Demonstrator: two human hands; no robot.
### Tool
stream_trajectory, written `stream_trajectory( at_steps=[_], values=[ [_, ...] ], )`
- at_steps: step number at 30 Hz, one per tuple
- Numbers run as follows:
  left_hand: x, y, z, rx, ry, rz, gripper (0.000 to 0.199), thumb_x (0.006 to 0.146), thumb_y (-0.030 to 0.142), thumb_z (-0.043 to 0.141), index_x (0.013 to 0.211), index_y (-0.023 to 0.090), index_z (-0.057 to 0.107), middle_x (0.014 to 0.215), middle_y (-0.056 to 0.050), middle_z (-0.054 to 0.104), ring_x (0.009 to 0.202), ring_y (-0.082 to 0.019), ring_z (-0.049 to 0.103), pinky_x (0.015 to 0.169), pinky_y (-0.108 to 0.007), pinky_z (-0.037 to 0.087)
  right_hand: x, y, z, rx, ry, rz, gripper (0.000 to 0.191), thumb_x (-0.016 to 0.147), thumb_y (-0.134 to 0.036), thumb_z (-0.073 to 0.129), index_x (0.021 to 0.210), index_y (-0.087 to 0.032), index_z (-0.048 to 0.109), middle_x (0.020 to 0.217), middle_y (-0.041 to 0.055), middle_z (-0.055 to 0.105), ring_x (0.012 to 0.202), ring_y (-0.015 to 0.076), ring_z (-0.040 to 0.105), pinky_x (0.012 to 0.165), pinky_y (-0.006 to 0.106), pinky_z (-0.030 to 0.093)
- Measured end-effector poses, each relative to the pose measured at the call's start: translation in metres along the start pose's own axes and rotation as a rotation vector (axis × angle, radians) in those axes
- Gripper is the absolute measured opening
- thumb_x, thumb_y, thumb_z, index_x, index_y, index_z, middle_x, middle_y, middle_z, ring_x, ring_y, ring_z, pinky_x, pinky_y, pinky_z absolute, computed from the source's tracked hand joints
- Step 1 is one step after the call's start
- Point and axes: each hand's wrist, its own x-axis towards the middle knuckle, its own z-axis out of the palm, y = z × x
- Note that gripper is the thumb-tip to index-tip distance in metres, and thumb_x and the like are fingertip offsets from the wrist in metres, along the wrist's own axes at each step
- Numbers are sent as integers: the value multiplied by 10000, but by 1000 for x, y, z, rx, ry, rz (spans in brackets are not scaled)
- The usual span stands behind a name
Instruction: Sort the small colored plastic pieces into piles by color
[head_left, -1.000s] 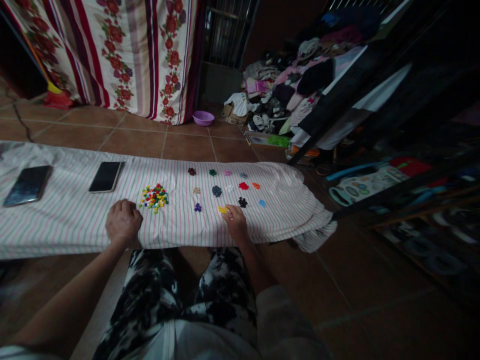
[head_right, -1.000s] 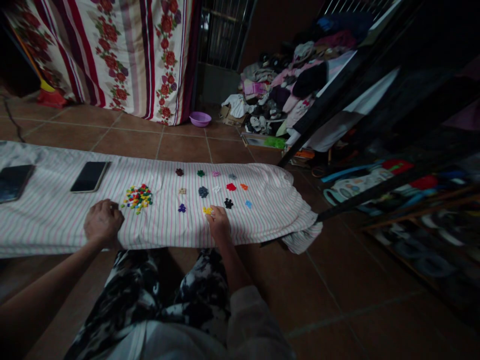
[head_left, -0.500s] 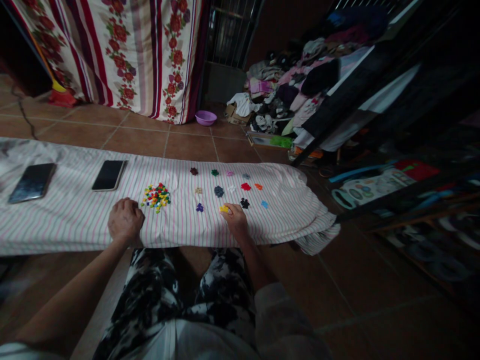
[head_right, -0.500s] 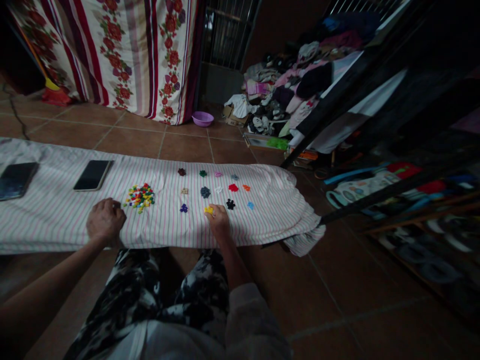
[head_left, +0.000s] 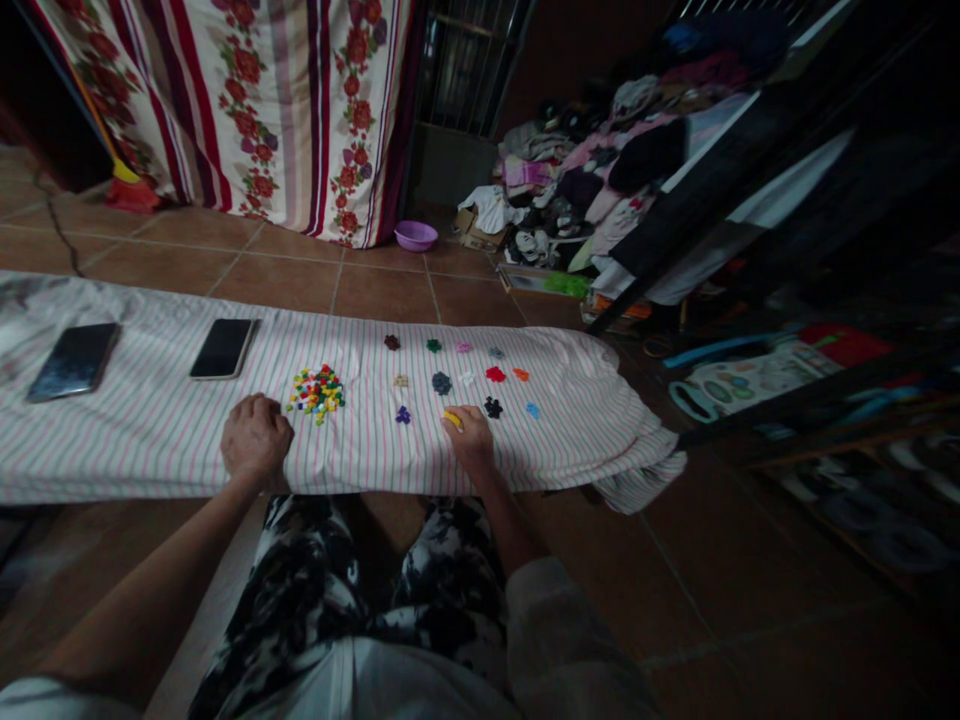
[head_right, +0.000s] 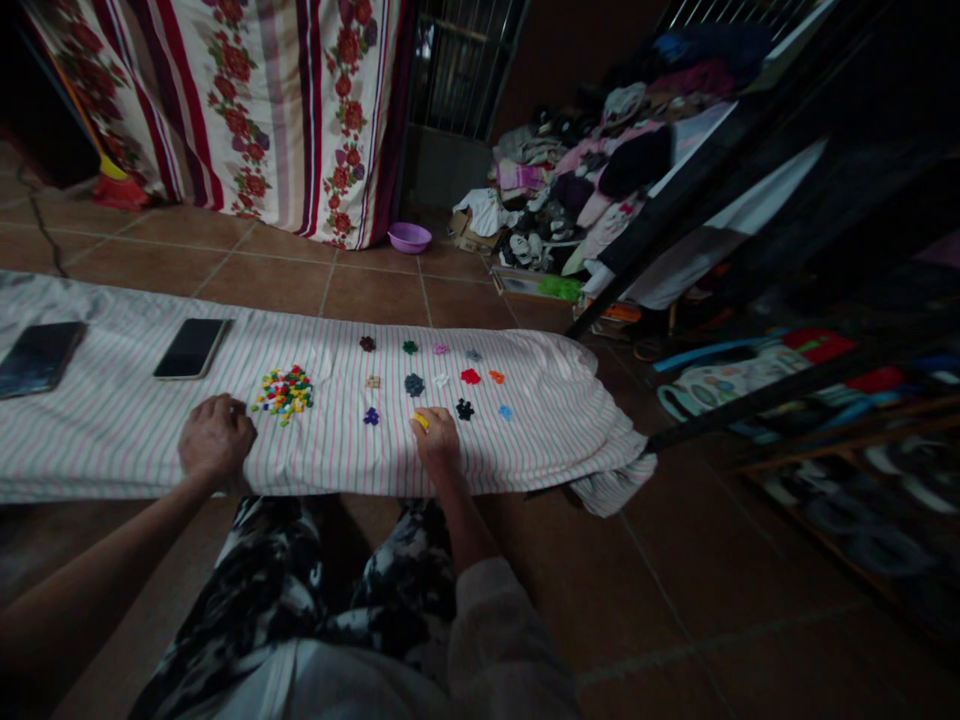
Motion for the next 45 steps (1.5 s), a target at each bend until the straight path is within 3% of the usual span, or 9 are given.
stream_trajectory(
  at_steps=[10, 15, 19, 23, 30, 37, 45],
  values=[
    [0, -2, 2, -2, 6, 12, 160, 811, 225, 421, 879, 194, 562, 977, -124, 623, 1033, -280, 560, 947, -406, 420, 0, -6, -3, 74, 16, -13, 212, 855, -297, 575, 980, -201, 718, 1020, 95, 662, 978, 233, 622, 934, 401, 511],
    [0, -3, 4, 13, -1, 14, 164, 812, 229, 423, 885, 190, 565, 976, -127, 627, 1014, -282, 558, 940, -409, 420, 1, -9, -5, 121, 99, -21, 225, 880, -314, 549, 976, -197, 716, 1041, 111, 655, 998, 233, 621, 948, 423, 515],
    [0, -1, 4, -1, 15, -4, 172, 807, 212, 436, 898, 187, 580, 995, -129, 626, 1033, -286, 548, 941, -427, 411, 0, -26, -5, 144, 181, -59, 250, 889, -282, 511, 1006, -194, 714, 1039, 116, 661, 1007, 237, 620, 954, 444, 517],
    [0, 1, 3, 14, 6, -26, 180, 810, 205, 438, 915, 180, 582, 1010, -138, 632, 1031, -292, 544, 923, -430, 411, -11, -61, 9, 200, 42, -151, 280, 907, -247, 473, 1058, -209, 707, 1055, 106, 665, 1022, 224, 628, 938, 411, 535],
    [1, 2, 4, 99, -19, -24, 195, 854, 226, 406, 940, 163, 570, 1008, -152, 627, 1021, -298, 536, 868, -414, 409, -20, -120, 55, 297, -267, -310, 337, 926, -169, 427, 1128, -216, 693, 1037, 76, 668, 982, 181, 636, 905, 309, 534],
    [1, 2, 6, 97, -15, -36, 191, 864, 225, 416, 962, 164, 567, 1029, -146, 622, 1036, -296, 539, 833, -411, 399, 5, -151, 90, 126, -324, -268, 345, 927, -131, 432, 1125, -225, 698, 1037, 78, 665, 988, 212, 622, 904, 339, 518],
    [2, 3, 4, 132, -33, -31, 178, 862, 215, 433, 962, 157, 568, 1030, -141, 623, 1030, -291, 547, 823, -403, 410, 14, -162, 103, -21, -337, -159, 181, 940, -265, 560, 1074, -287, 681, 1010, 21, 668, 941, 192, 619, 812, 290, 481]
  ],
)
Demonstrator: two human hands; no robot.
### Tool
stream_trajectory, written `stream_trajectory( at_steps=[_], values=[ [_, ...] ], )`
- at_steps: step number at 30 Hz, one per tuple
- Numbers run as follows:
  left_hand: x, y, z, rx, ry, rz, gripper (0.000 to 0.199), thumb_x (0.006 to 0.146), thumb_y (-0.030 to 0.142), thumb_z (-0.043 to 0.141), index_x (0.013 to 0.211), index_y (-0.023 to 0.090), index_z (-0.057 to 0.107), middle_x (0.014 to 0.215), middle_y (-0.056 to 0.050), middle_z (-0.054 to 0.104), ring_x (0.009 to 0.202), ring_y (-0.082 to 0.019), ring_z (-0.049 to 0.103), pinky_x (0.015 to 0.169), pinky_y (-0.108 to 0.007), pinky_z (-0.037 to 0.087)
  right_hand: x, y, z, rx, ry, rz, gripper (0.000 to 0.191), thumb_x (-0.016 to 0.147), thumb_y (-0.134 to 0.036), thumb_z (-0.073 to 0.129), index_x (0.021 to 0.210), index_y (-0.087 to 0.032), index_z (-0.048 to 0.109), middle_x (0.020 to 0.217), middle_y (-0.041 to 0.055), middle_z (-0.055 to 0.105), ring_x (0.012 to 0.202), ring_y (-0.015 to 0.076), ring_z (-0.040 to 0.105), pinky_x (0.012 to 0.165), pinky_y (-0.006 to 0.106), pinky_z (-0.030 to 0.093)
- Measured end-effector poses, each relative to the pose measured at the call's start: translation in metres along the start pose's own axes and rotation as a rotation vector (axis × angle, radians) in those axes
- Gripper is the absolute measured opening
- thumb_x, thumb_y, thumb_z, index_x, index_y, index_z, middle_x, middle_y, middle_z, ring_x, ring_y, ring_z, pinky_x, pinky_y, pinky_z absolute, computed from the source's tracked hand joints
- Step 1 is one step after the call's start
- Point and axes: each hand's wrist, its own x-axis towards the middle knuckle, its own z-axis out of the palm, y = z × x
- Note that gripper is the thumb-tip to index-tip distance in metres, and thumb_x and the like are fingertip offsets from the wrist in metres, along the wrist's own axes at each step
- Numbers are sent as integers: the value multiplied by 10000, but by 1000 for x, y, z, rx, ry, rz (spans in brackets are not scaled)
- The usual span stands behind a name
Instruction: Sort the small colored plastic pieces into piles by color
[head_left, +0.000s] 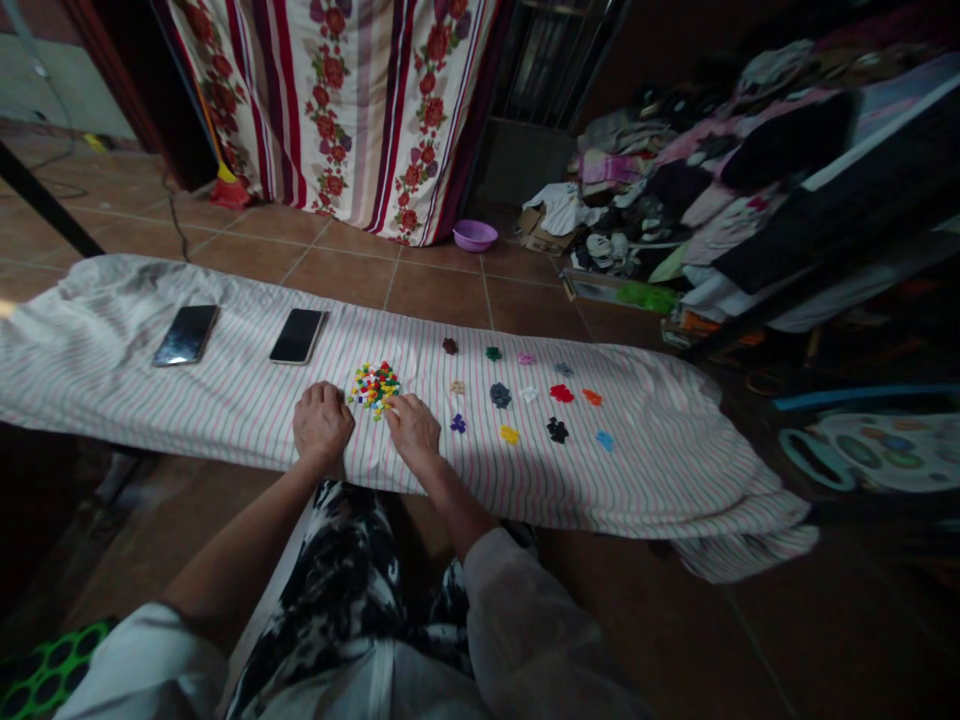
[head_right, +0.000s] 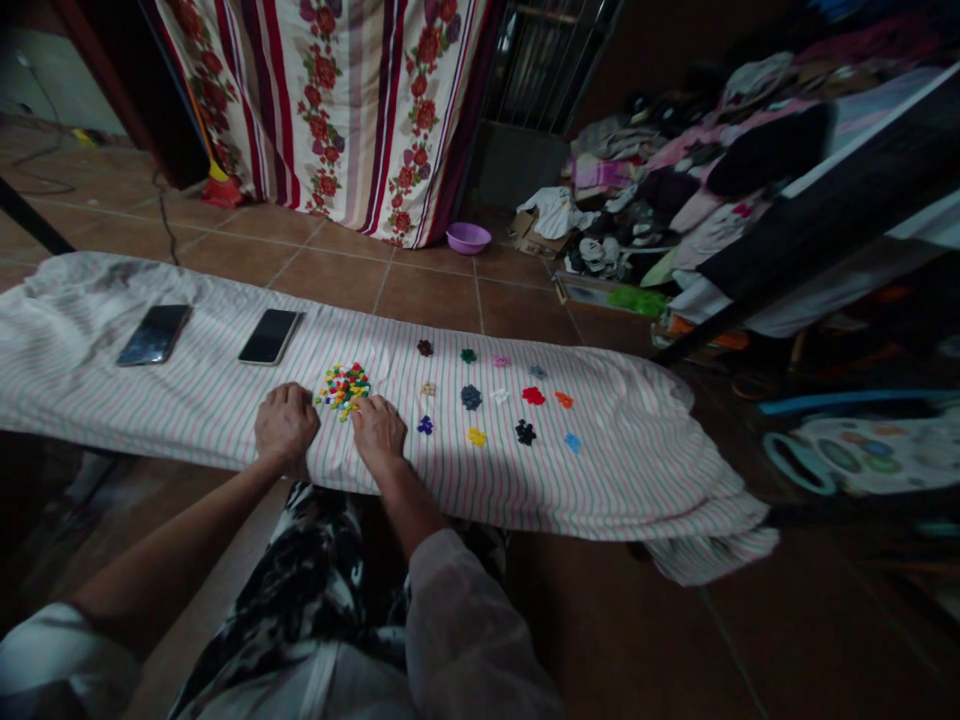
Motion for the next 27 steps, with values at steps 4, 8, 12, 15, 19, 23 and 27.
stream_trajectory(
  at_steps=[4, 8, 12, 15, 19, 23, 27],
  values=[
    [0, 0, 1, -15, 12, -10, 183, 848, 204, 451, 967, 157, 583, 1028, -135, 631, 1040, -285, 553, 845, -399, 421, 2, -2, 0, -30, -37, 59, 133, 941, -304, 579, 1040, -292, 667, 1038, -3, 672, 963, 172, 616, 809, 268, 458],
    [-1, 0, 2, -106, 53, -59, 312, 895, 213, 400, 1120, 126, 597, 1040, -146, 659, 1048, -265, 578, 894, -379, 432, 0, -3, -2, -26, -32, 46, 116, 957, -292, 554, 985, -279, 665, 1014, 5, 675, 974, 168, 615, 813, 263, 454],
    [-2, 0, 3, -163, 62, -134, 545, 977, 359, 327, 1444, 88, 398, 1056, -171, 679, 989, -253, 626, 839, -352, 456, -3, -1, -3, 30, 6, 27, 143, 955, -234, 530, 1005, -258, 661, 998, 16, 684, 977, 172, 622, 841, 271, 463],
    [-2, 1, 3, -157, 9, -173, 624, 990, 419, 297, 1519, 87, 267, 1033, -180, 688, 919, -256, 650, 780, -350, 464, -4, 1, -2, 97, 50, 17, 172, 939, -209, 529, 1050, -250, 654, 1017, 20, 688, 973, 175, 628, 840, 276, 475],
    [-3, 2, 3, -181, 10, -193, 623, 996, 401, 279, 1523, 70, 243, 1081, -205, 681, 930, -254, 657, 772, -348, 473, -6, 3, -1, 180, 100, 8, 177, 918, -198, 540, 1044, -235, 659, 1018, 27, 684, 898, 173, 637, 803, 279, 492],
    [-3, 1, 1, -169, 12, -148, 605, 974, 341, 337, 1505, 56, 289, 1050, -205, 684, 947, -255, 652, 792, -346, 483, -12, 4, -5, 266, 144, -19, 177, 909, -190, 533, 1020, -228, 666, 995, 33, 676, 840, 159, 634, 792, 274, 503],
    [-4, -1, -2, -160, -23, -134, 636, 928, 300, 407, 1501, 44, 299, 1069, -217, 673, 975, -279, 646, 823, -378, 498, -28, 6, -15, 330, 194, -61, 176, 915, -210, 520, 1011, -236, 666, 987, 31, 676, 863, 151, 636, 812, 270, 508]
  ],
)
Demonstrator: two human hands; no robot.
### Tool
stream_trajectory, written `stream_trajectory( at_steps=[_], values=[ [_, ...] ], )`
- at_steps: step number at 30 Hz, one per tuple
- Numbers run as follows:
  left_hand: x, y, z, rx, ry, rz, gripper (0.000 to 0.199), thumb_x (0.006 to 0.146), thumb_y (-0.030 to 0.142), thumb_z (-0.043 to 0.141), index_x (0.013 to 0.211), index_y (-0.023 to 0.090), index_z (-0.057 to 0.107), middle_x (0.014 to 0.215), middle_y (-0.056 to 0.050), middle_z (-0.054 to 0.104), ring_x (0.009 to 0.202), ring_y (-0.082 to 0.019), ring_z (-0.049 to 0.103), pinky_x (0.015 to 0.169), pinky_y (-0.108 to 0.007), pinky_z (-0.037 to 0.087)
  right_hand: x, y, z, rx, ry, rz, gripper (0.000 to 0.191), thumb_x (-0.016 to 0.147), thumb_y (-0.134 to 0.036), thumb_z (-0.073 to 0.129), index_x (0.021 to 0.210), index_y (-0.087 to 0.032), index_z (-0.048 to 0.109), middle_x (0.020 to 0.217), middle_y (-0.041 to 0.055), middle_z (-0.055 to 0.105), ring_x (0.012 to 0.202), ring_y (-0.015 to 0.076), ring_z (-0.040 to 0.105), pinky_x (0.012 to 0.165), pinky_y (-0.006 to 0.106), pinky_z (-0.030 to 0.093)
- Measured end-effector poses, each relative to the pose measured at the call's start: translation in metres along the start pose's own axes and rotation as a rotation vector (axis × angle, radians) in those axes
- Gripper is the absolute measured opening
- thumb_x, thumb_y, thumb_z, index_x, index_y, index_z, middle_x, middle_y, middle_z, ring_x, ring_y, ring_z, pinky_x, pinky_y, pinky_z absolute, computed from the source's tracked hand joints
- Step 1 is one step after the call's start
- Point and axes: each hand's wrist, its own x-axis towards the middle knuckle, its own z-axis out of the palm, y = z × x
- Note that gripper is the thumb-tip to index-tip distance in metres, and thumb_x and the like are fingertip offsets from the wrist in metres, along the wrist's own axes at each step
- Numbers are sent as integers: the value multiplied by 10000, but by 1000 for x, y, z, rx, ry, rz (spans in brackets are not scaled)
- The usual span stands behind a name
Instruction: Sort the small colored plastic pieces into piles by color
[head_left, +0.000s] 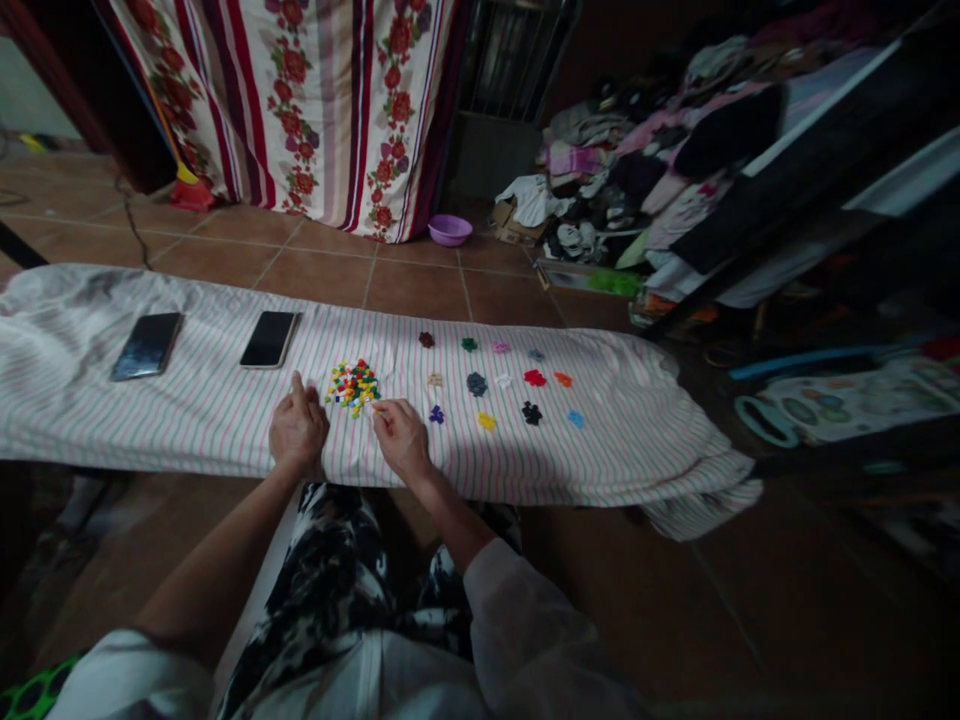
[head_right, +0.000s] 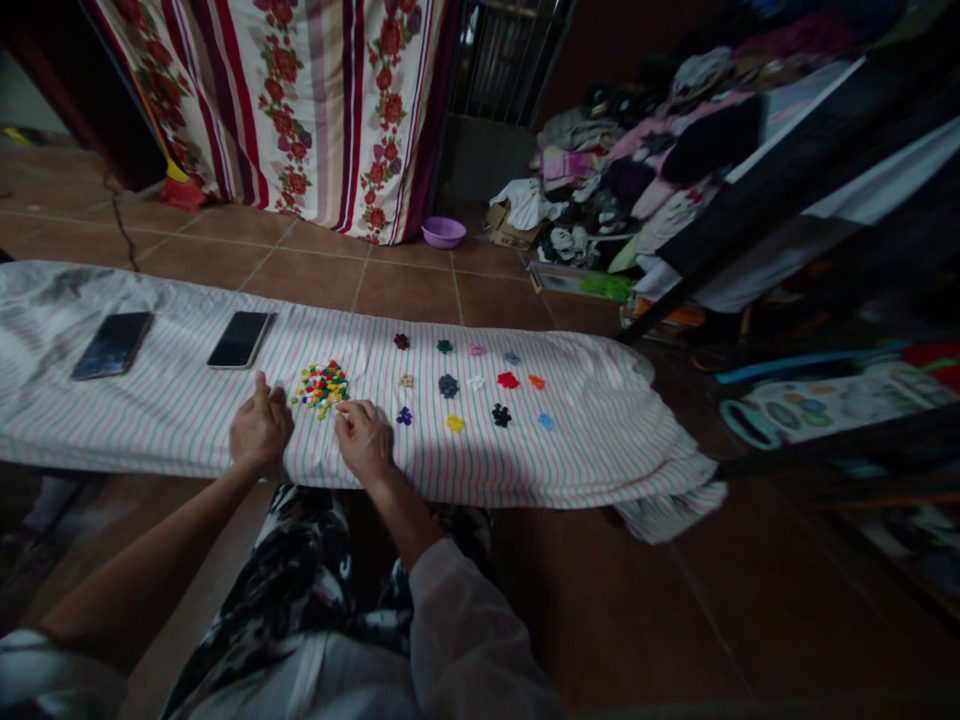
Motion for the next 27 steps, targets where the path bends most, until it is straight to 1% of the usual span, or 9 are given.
stream_trajectory(
  at_steps=[3, 6, 8, 10, 12, 16, 20, 23, 27],
  values=[
    [0, -1, 1, -34, -7, -3, 631, 901, 280, 445, 1485, 66, 345, 1131, -217, 659, 1035, -289, 637, 881, -403, 502, -11, 1, -16, 25, 53, 10, 176, 923, -239, 505, 991, -229, 667, 966, 34, 668, 788, 137, 631, 738, 257, 516],
    [1, -2, 4, -87, 19, -4, 548, 883, 260, 458, 1404, 90, 468, 1227, -215, 628, 1164, -298, 591, 976, -425, 481, -20, 10, -38, 25, 120, 24, 189, 921, -238, 491, 996, -218, 664, 972, 48, 659, 777, 138, 630, 713, 257, 520],
    [0, -3, 6, -116, 32, 9, 449, 873, 254, 466, 1285, 111, 571, 1294, -206, 598, 1252, -296, 539, 1045, -431, 447, -24, 21, -54, -7, 167, 32, 196, 917, -225, 484, 999, -212, 662, 967, 60, 657, 832, 157, 633, 748, 276, 525],
    [0, -5, 9, -131, 34, 17, 363, 868, 259, 466, 1167, 133, 629, 1339, -191, 572, 1294, -289, 507, 1084, -434, 422, -27, 35, -69, -50, 216, 48, 201, 916, -220, 476, 993, -207, 661, 958, 69, 656, 875, 175, 630, 764, 293, 529],
    [0, -6, 11, -137, 39, 24, 328, 872, 271, 449, 1106, 142, 640, 1350, -187, 563, 1306, -285, 497, 1097, -440, 414, -29, 50, -84, -91, 273, 74, 208, 915, -225, 466, 983, -200, 661, 955, 75, 657, 878, 183, 627, 760, 303, 532],
    [1, -7, 14, -136, 50, 44, 345, 888, 294, 396, 1076, 125, 631, 1327, -208, 570, 1349, -291, 457, 1118, -448, 394, -32, 77, -107, -148, 366, 107, 230, 905, -238, 460, 985, -184, 669, 947, 85, 670, 886, 196, 627, 824, 341, 527],
    [1, -6, 13, -143, 47, 35, 334, 876, 292, 401, 1075, 136, 620, 1351, -202, 554, 1374, -294, 429, 1123, -455, 391, -35, 96, -121, -209, 404, 133, 258, 899, -260, 456, 996, -176, 680, 921, 89, 685, 867, 210, 615, 831, 366, 511],
    [1, -5, 11, -139, 32, 47, 303, 864, 272, 411, 1048, 142, 614, 1258, -203, 610, 1374, -295, 426, 1113, -466, 399, -36, 104, -126, -257, 401, 142, 275, 911, -267, 444, 996, -177, 689, 944, 94, 701, 875, 217, 604, 854, 381, 489],
    [2, -5, 10, -134, 21, 27, 281, 850, 256, 417, 1037, 167, 608, 1137, -159, 658, 1325, -273, 479, 1099, -443, 410, -35, 111, -128, -283, 369, 152, 285, 912, -254, 437, 972, -186, 707, 963, 94, 710, 887, 221, 601, 868, 389, 475]
  ],
)
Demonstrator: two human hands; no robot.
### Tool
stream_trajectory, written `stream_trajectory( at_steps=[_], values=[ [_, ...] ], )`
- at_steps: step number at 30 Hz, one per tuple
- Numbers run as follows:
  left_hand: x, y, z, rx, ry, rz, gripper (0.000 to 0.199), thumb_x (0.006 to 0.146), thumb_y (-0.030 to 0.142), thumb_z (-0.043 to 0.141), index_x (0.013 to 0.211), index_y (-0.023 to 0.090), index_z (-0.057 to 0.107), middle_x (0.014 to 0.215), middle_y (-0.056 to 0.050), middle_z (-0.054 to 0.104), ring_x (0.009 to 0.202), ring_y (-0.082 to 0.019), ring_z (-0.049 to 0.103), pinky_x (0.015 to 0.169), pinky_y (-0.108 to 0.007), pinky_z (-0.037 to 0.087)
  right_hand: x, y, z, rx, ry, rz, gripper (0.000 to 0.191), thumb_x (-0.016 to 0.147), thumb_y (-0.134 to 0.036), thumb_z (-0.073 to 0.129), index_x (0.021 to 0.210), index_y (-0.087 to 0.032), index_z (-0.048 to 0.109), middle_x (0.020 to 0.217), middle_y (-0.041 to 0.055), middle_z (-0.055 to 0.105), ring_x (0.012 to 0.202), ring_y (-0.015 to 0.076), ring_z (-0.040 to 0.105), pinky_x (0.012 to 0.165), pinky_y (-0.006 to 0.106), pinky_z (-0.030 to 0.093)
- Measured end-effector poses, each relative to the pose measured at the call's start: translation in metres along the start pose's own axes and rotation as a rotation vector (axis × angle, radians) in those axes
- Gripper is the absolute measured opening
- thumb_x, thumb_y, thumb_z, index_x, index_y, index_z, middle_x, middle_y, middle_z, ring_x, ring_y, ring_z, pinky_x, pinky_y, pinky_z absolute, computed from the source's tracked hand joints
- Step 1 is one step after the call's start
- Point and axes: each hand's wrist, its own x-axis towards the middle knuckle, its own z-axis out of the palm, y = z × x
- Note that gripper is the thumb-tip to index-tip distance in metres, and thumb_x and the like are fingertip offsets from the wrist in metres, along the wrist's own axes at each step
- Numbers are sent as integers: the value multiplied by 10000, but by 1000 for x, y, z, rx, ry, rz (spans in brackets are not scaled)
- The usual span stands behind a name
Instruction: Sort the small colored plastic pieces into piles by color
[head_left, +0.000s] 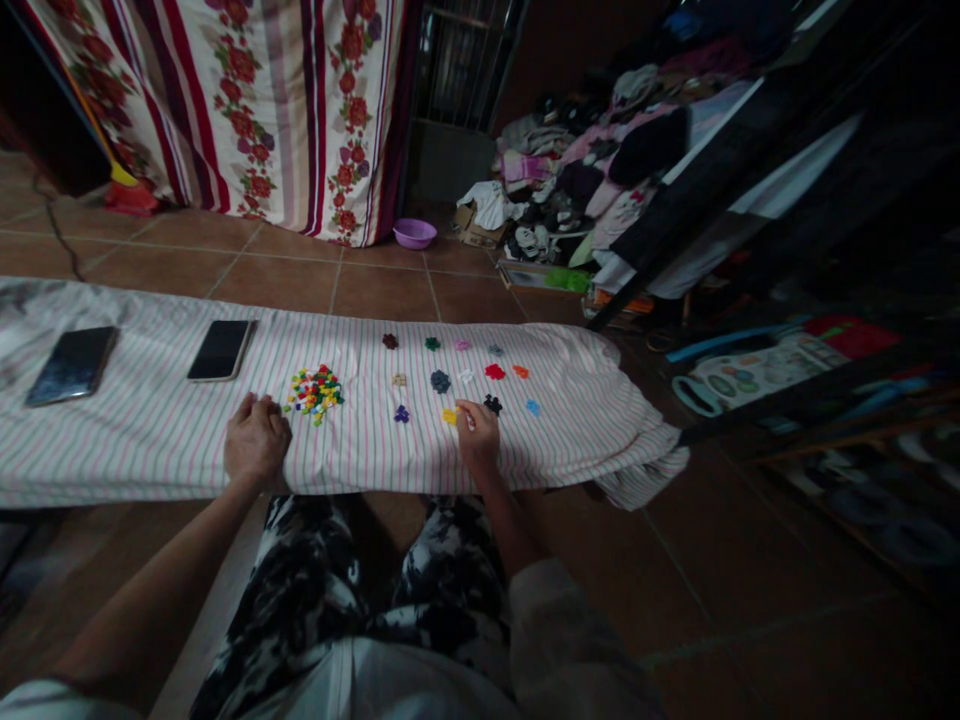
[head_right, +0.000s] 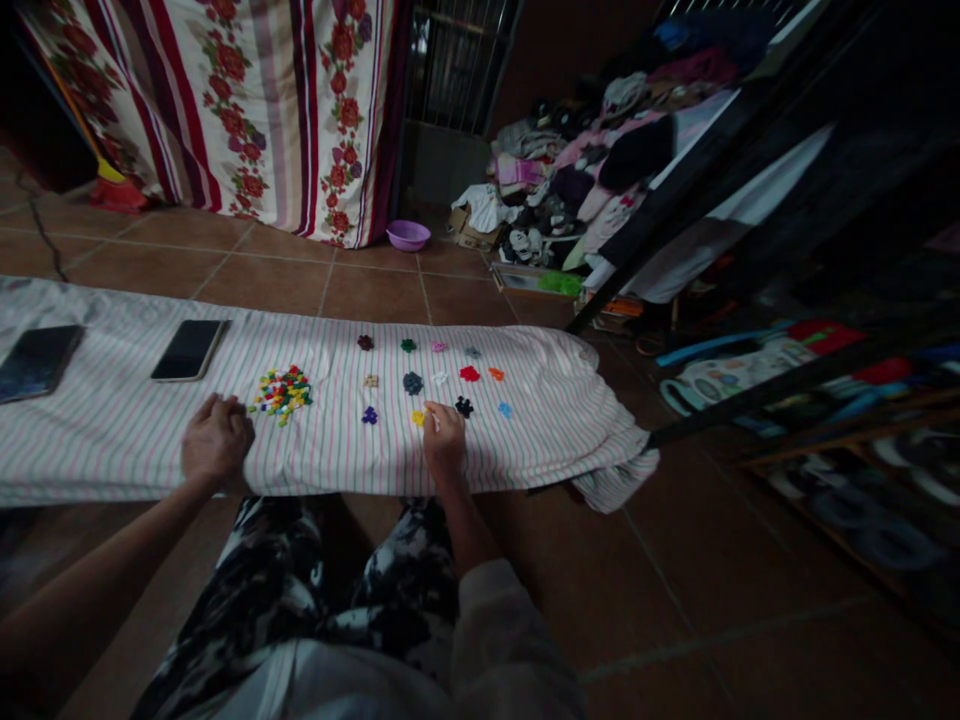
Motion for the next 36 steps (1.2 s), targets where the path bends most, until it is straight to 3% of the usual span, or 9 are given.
stream_trajectory(
  at_steps=[9, 20, 28, 36],
  values=[
    [0, 3, -5, 60, -36, -25, 315, 869, 259, 410, 1069, 155, 630, 1165, -150, 646, 1141, -284, 592, 1007, -423, 468, 3, 7, 5, -7, -101, -30, 319, 923, -247, 414, 960, -166, 721, 970, 99, 723, 957, 227, 618, 926, 398, 453],
    [-1, 4, -6, 80, -34, 10, 317, 860, 241, 410, 1073, 152, 627, 1172, -149, 653, 1160, -286, 579, 989, -403, 461, 2, 7, 3, 21, -118, -5, 411, 858, -154, 367, 1056, -182, 726, 1064, 93, 717, 1004, 223, 613, 955, 403, 470],
    [-5, 14, -9, 115, 27, -132, 571, 962, 433, 292, 1412, 111, 431, 1008, -184, 687, 877, -291, 651, 740, -388, 464, 0, 11, 4, 15, -96, -23, 425, 830, -143, 353, 1048, -178, 716, 1050, 91, 709, 1016, 224, 605, 960, 403, 470],
    [-4, 9, -11, 120, -22, -75, 553, 928, 309, 370, 1432, 89, 418, 1069, -212, 678, 940, -288, 651, 778, -377, 469, 3, 20, 9, 11, -41, -28, 376, 802, -190, 394, 986, -185, 722, 1016, 98, 721, 962, 239, 625, 922, 415, 495]
  ],
)
